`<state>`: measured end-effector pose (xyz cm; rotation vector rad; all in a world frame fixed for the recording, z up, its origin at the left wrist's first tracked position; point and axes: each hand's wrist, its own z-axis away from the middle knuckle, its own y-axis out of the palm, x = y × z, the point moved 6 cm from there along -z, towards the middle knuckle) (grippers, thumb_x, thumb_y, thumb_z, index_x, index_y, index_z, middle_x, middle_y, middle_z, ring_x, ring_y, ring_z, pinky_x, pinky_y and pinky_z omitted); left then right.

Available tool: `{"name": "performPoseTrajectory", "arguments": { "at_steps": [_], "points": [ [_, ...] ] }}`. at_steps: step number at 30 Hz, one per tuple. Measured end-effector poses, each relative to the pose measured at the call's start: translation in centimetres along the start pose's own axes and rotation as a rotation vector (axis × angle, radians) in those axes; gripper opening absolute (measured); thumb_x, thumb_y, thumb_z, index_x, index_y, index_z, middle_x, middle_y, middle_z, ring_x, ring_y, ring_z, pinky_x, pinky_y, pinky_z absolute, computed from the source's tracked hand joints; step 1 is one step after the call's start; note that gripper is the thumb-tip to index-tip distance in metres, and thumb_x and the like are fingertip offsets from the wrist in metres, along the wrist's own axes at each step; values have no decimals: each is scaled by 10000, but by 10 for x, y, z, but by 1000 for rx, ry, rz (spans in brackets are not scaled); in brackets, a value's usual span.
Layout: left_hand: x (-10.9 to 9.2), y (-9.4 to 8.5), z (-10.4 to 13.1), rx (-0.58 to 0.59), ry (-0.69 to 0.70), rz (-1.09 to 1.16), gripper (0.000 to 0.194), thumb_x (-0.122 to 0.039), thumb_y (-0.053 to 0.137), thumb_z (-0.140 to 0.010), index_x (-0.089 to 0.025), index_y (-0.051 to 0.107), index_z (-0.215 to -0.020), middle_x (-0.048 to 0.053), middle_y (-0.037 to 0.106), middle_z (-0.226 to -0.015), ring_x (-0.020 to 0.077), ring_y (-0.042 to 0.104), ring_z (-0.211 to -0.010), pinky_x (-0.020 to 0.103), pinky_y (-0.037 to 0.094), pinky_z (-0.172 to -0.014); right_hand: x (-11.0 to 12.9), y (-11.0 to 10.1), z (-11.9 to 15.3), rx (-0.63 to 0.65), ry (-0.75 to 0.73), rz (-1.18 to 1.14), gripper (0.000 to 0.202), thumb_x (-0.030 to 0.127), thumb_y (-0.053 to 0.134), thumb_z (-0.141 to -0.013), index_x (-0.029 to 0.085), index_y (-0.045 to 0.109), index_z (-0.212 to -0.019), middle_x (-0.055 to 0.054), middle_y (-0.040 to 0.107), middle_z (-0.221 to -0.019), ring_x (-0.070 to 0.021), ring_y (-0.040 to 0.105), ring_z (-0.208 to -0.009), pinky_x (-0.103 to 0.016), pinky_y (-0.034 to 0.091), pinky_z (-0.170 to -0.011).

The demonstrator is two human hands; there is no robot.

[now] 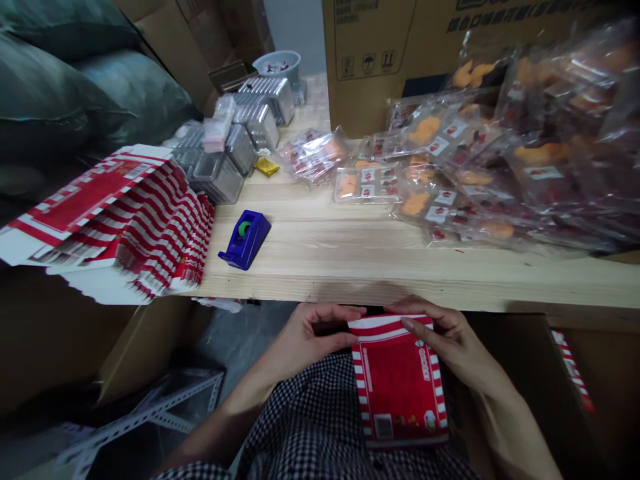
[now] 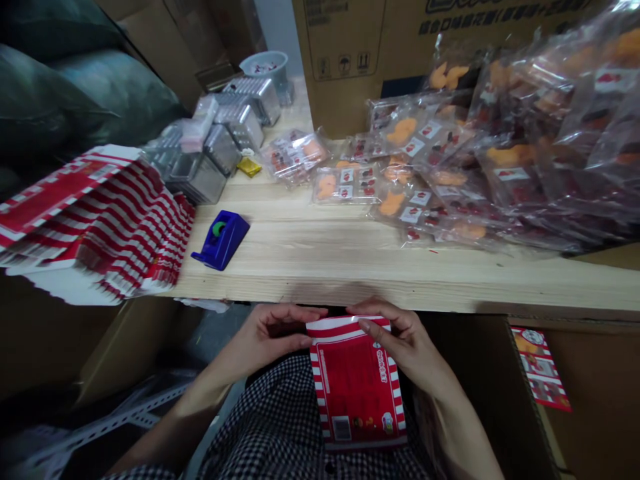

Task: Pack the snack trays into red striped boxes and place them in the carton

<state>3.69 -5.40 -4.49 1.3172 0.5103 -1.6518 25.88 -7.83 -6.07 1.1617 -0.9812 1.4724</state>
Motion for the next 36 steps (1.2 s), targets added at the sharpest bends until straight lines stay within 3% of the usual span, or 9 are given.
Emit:
{"name": "performPoseTrajectory", "arguments": {
  "at_steps": [4,8,14,22,29,36],
  "points": [
    [2,8,4,-131,58,28,212,-252,798,-809,-166,723,-988,96,732,-1234,199,711,-1082,359,559,-974,4,1,2,-12,-5,13,232,394,673,-928,314,765,-1125,-52,718,-1191,-240,653,-1125,-377,489,-980],
    [5,15,-2,-166,96,27,179,-267,766,-840,-167,664,-947,99,734,-1198,201,707,-1055,344,578,-902,7,2,4,-28,-3,21,222,406,653,-940,308,762,-1107,-55,716,-1174,-242,657,-1094,-384,501,-952],
    [0,14,-13,-51,141,-83,169,-280,717,-886,-183,675,-1019,76,741,-1122,167,703,-966,306,564,-860,16,3,2,27,-69,97,256,380,607,-974,350,733,-1195,-51,696,-1185,-248,622,-1135,-410,474,-986],
    [-4,8,-10,-112,306,-404,155,-269,696,-907,-241,744,-1051,65,749,-1205,208,709,-1094,381,550,-1004,8,0,-1,33,-84,93,260,357,588,-986,365,728,-1205,-46,689,-1164,-249,610,-1139,-424,460,-989],
    [4,7,-11,-85,383,-351,116,-227,699,-901,-248,753,-1001,59,759,-1186,205,718,-1101,394,565,-996,6,3,0,52,-85,119,256,365,664,-937,376,723,-1186,-43,685,-1128,-252,625,-1100,-440,481,-961],
    [19,5,-18,-100,153,-172,131,-304,711,-890,-198,708,-966,97,712,-1274,212,701,-1115,387,540,-1009,17,4,0,32,-154,176,196,331,652,-949,356,746,-1118,-52,678,-1141,-256,619,-1122,-446,471,-975]
  ]
}}
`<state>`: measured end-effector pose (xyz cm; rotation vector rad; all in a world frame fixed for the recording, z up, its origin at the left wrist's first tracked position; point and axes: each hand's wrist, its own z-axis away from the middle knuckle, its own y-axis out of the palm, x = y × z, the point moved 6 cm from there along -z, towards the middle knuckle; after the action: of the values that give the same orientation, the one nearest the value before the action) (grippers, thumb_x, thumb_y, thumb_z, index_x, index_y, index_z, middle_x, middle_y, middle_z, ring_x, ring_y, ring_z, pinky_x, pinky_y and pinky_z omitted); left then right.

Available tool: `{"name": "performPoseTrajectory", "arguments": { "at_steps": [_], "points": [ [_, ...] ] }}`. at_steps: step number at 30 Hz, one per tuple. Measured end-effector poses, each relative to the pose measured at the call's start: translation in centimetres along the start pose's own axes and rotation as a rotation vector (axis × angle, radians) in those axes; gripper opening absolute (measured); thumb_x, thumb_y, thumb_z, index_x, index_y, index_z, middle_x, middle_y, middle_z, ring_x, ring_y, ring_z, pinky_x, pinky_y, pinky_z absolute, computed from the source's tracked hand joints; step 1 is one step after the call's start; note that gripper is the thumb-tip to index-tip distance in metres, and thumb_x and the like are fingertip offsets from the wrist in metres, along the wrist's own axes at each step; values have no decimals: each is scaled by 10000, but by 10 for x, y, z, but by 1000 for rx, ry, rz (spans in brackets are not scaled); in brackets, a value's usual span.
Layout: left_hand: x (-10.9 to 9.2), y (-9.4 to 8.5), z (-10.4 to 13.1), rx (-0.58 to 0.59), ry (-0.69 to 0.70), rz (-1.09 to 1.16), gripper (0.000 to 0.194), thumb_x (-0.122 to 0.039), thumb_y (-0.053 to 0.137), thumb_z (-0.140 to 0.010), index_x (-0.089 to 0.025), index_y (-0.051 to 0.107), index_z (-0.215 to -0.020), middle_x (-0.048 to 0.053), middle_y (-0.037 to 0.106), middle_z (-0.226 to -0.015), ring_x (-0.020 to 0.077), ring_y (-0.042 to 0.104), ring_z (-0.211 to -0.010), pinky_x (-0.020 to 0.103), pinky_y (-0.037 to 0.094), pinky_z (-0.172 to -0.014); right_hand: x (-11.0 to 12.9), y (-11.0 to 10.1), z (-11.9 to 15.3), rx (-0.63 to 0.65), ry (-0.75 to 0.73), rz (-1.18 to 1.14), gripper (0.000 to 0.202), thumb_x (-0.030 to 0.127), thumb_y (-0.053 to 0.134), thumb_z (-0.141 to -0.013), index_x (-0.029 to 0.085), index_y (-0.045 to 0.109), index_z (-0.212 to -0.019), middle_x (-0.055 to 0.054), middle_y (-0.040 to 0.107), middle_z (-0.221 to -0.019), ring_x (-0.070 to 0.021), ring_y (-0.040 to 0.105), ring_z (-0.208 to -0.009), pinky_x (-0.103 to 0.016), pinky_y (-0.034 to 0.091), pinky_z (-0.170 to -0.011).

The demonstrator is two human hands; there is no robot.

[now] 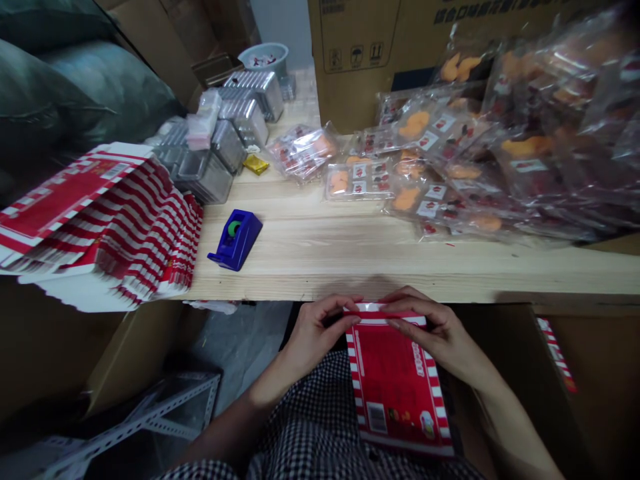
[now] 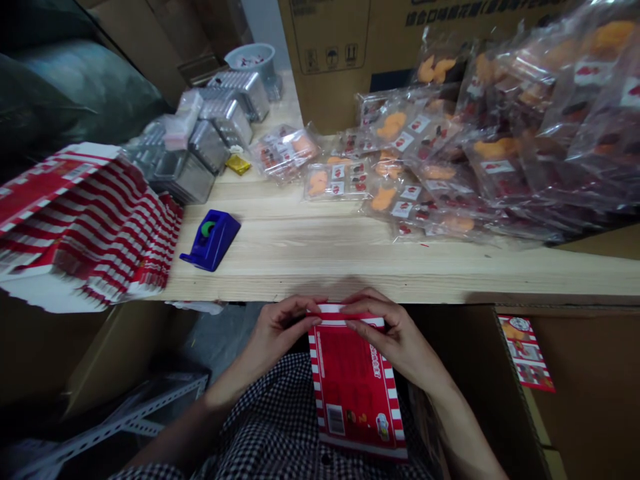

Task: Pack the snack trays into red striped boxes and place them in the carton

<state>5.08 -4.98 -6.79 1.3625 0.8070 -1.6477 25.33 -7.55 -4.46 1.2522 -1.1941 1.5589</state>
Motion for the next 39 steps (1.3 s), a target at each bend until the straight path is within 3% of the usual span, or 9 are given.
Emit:
{"name": "performPoseTrajectory", "arguments": {
  "at_steps": [7,13,17,20,24,28,32,35,39],
  "points": [
    [-13,4,-1,105,3,-81,120,-304,699,-898,-199,679,-954,79,717,-1174,201,665,-1077,372,502,-994,-2,0,1,24,44,-30,78,338,707,-908,300,726,-974,-35,679,-1074,-229,635,-1039,-391,468,-914],
    [-27,4,-9,136,69,-190,180,-275,782,-818,-197,632,-878,57,682,-1060,195,630,-1006,348,503,-933,3,0,-5,30,69,-17,132,371,753,-866,254,693,-875,-33,676,-995,-213,630,-942,-363,470,-855],
    [-15,4,-8,54,26,-22,251,-274,789,-818,-203,658,-1020,58,721,-1043,184,683,-943,328,548,-863,1,-2,-6,-16,55,-50,100,357,723,-892,264,695,-869,-29,682,-966,-211,638,-932,-365,472,-848],
    [-10,3,1,-59,63,-39,399,-273,798,-816,-232,667,-1191,55,760,-1072,195,715,-983,351,558,-921,-6,0,-4,-29,67,-63,91,352,716,-896,266,700,-870,-32,696,-984,-221,654,-968,-377,471,-884],
    [-12,6,19,-138,188,-240,231,-272,743,-871,-260,754,-1101,50,763,-1159,214,704,-1088,382,537,-1009,-21,-1,5,-100,146,-103,215,362,743,-874,294,696,-1072,-29,722,-1020,-229,661,-1006,-385,478,-930],
    [-6,3,20,-179,121,-50,257,-252,746,-868,-256,737,-1125,48,767,-1157,208,712,-1086,385,552,-1006,-25,0,15,-122,262,-249,226,383,700,-910,290,695,-1116,-36,730,-1051,-221,682,-963,-356,529,-844],
    [-23,-8,-5,-76,50,131,320,-268,713,-897,-240,698,-1215,68,751,-1207,192,729,-1041,346,585,-935,13,-15,-3,-232,37,-151,120,330,691,-922,287,740,-1023,-47,724,-1049,-217,670,-990,-347,525,-860],
    [-59,-29,-31,-72,245,-60,242,-264,691,-915,-239,748,-1148,56,762,-1173,182,714,-1057,315,560,-965,42,-24,-26,-293,-205,-80,106,277,693,-919,286,757,-1003,-63,720,-1103,-230,652,-1077,-373,515,-922],
    [-81,-48,-53,-51,433,-213,216,-235,683,-918,-225,768,-1116,52,775,-1124,178,711,-1059,286,547,-965,43,-21,-48,-337,-341,-74,88,231,700,-910,255,763,-967,-79,729,-1129,-235,671,-1081,-396,541,-913]
  ]
}}
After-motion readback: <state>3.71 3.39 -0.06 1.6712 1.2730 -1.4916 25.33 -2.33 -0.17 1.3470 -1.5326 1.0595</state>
